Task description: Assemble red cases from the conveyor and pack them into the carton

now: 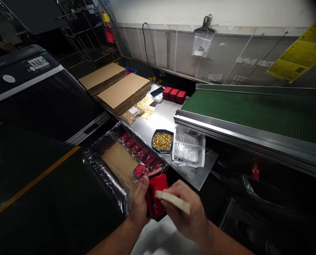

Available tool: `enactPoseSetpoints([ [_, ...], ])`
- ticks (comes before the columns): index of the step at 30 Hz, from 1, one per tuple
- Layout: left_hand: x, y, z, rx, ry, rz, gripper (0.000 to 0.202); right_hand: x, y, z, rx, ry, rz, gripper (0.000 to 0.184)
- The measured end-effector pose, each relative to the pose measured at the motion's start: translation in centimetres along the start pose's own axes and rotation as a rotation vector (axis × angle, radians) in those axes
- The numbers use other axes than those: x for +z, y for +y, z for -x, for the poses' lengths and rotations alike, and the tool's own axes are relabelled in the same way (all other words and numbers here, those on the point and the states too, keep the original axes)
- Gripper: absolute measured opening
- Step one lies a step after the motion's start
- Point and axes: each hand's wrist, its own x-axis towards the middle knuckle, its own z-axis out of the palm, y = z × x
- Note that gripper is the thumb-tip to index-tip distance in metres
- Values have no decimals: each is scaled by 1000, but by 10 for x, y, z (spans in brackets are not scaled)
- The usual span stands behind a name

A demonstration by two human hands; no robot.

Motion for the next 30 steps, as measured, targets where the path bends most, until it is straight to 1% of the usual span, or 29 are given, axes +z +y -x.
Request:
enactPoseSetpoints([
  [2, 0, -3, 0, -18, -18, 16, 60, 0, 1, -1, -4, 20, 10, 14],
  [5, 0, -8, -2, -6, 15, 6, 56, 1, -2, -4, 8, -13, -14, 11],
  [7, 2, -10, -4, -66, 22, 17, 55, 1, -3, -6, -4, -22, -13, 10],
  [9, 5, -9, -5, -133, 5, 71, 58, -3, 0, -5, -1, 37, 0, 12],
  [11, 8, -5, -7, -148, -29, 121, 61, -13, 15, 2, 76, 176, 16, 13],
  [12, 9, -3, -8, -145, -57, 136, 62, -20, 28, 7, 164, 274, 42, 15],
  [13, 9, -1, -8, -146, -87, 144, 63, -30, 46, 14, 286, 382, 86, 20],
  [15, 6, 3, -8, -142, -146, 142, 65, -53, 92, 28, 588, 584, 198, 36],
  [16, 3, 3, -7, -133, -172, 135, 66, -66, 118, 34, 729, 654, 238, 43],
  [18, -2, 2, -5, -110, -202, 122, 69, -92, 170, 41, 911, 728, 286, 45],
  [19, -4, 1, -4, -101, -211, 115, 69, -104, 192, 43, 962, 736, 319, 44],
  [21, -8, -2, -1, -101, -224, 100, 71, -123, 228, 40, 1018, 725, 379, 40],
  [23, -9, -5, 2, -112, -241, 82, 72, -137, 252, 32, 1034, 698, 425, 38],
  [26, -7, -8, 7, -131, -257, 58, 72, -146, 276, 17, 1025, 643, 485, 39],
  [30, -3, -9, 12, -120, -229, 72, 73, -148, 300, 6, 1029, 555, 541, 34],
])
